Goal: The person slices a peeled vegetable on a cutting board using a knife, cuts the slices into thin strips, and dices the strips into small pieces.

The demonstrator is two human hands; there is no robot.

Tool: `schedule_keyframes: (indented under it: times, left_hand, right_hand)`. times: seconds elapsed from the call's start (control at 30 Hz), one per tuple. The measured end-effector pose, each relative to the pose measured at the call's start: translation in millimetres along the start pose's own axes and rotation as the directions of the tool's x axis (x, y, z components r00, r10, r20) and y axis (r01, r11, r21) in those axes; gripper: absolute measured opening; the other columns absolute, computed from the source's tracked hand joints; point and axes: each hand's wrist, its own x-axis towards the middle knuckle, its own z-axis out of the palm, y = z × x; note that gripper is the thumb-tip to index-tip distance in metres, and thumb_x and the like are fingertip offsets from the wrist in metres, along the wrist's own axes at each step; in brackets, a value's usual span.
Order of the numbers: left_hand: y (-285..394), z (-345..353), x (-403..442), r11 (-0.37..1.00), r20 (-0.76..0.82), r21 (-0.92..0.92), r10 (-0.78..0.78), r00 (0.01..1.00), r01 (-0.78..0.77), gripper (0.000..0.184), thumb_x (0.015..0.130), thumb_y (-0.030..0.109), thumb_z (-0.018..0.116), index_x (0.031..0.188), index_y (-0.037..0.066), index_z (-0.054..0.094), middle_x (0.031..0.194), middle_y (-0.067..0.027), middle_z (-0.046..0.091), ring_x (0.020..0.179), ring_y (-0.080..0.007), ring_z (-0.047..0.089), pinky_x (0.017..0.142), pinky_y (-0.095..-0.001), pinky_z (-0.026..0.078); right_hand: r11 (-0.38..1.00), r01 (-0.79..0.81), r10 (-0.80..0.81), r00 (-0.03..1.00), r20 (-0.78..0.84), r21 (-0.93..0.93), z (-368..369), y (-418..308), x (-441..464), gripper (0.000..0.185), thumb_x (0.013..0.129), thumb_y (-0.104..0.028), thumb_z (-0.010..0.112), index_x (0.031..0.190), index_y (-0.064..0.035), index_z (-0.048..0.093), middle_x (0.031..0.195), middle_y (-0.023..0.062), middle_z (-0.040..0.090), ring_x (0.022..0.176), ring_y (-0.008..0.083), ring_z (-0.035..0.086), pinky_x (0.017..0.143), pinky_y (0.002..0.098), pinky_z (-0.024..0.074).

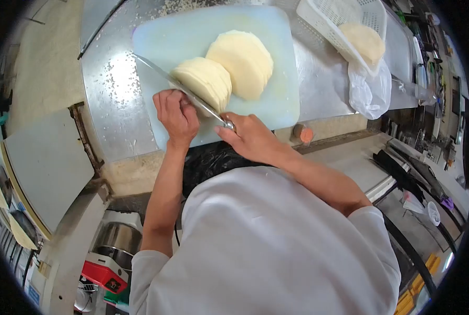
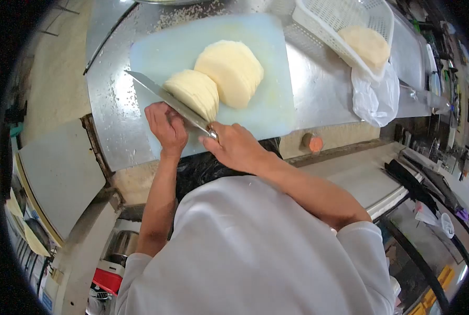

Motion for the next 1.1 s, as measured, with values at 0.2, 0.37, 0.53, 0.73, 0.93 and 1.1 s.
schedule_keyframes:
  times: [0.2,0.37,0.53,0.73,0.93,1.1]
  left_hand:
    - [4,-4,0,0.999,0.044,0.029,-0.034,0.998,0.033,0.025,0.074,-0.002,0.054,0.098,0.001,0.061,0.087,-0.0153,0.057,0.086,-0.038,0.052,0.078,-0.0486,0.044]
    - [2,-4,0,1.0,0.046,-0.016,-0.022,0.999,0.023,0.024,0.075,-0.002,0.055,0.098,0.002,0.06,0.087,-0.0149,0.058,0.086,-0.037,0.052,0.078,-0.0479,0.044]
    - [-2,-4,1,1.0,0.023,-0.02,-0.003,1.0,0.004,0.019,0.081,-0.003,0.057,0.099,0.002,0.06,0.091,-0.0152,0.059,0.087,-0.0362,0.052,0.078,-0.0469,0.044]
    - [2,-9,-6,0.998,0.049,-0.012,-0.057,0.997,0.058,0.019,0.082,-0.003,0.058,0.1,0.002,0.059,0.092,-0.0157,0.059,0.088,-0.0361,0.053,0.078,-0.0468,0.044]
    - [-1,-12,-10,0.993,0.053,-0.053,-0.101,0.993,0.104,0.018,0.083,-0.001,0.059,0.101,0.001,0.058,0.093,-0.0155,0.058,0.089,-0.036,0.053,0.08,-0.0463,0.045]
    - [4,-16,-13,0.982,0.057,-0.087,-0.162,0.985,0.167,0.017,0.086,0.0,0.061,0.102,0.0,0.058,0.097,-0.0168,0.06,0.093,-0.0367,0.055,0.084,-0.0464,0.047]
  right_hand:
    - [0.993,-0.098,0.095,0.994,0.051,0.073,-39,-44,-60,0.042,0.104,-0.03,0.063,0.118,0.0101,0.063,0.08,0.03,0.068,0.077,0.0488,0.069,0.073,0.0522,0.0535]
    - [0.996,-0.062,0.06,0.998,0.036,0.061,-27,-26,-47,0.04,0.104,-0.027,0.062,0.117,0.0107,0.063,0.079,0.0309,0.068,0.074,0.0484,0.069,0.073,0.0524,0.0542]
    - [0.997,0.071,-0.068,0.994,-0.084,0.03,13,13,3,0.038,0.104,-0.027,0.062,0.108,0.0105,0.063,0.076,0.031,0.067,0.074,0.0488,0.069,0.073,0.0531,0.0542]
    - [0.994,-0.086,0.086,0.996,0.002,0.073,-24,-32,-26,0.043,0.103,-0.03,0.066,0.119,0.01,0.066,0.071,0.027,0.065,0.065,0.0425,0.066,0.067,0.0481,0.052]
    - [0.987,-0.143,0.146,0.989,-0.031,0.078,-44,-42,-51,0.051,0.105,-0.035,0.064,0.126,0.0122,0.064,0.066,0.0227,0.063,0.06,0.0312,0.064,0.065,0.0436,0.0517]
    - [0.975,-0.192,0.197,0.98,-0.037,0.112,-43,-35,-55,0.053,0.104,-0.034,0.065,0.129,0.0123,0.063,0.067,0.0227,0.064,0.061,0.0318,0.064,0.066,0.0428,0.0518]
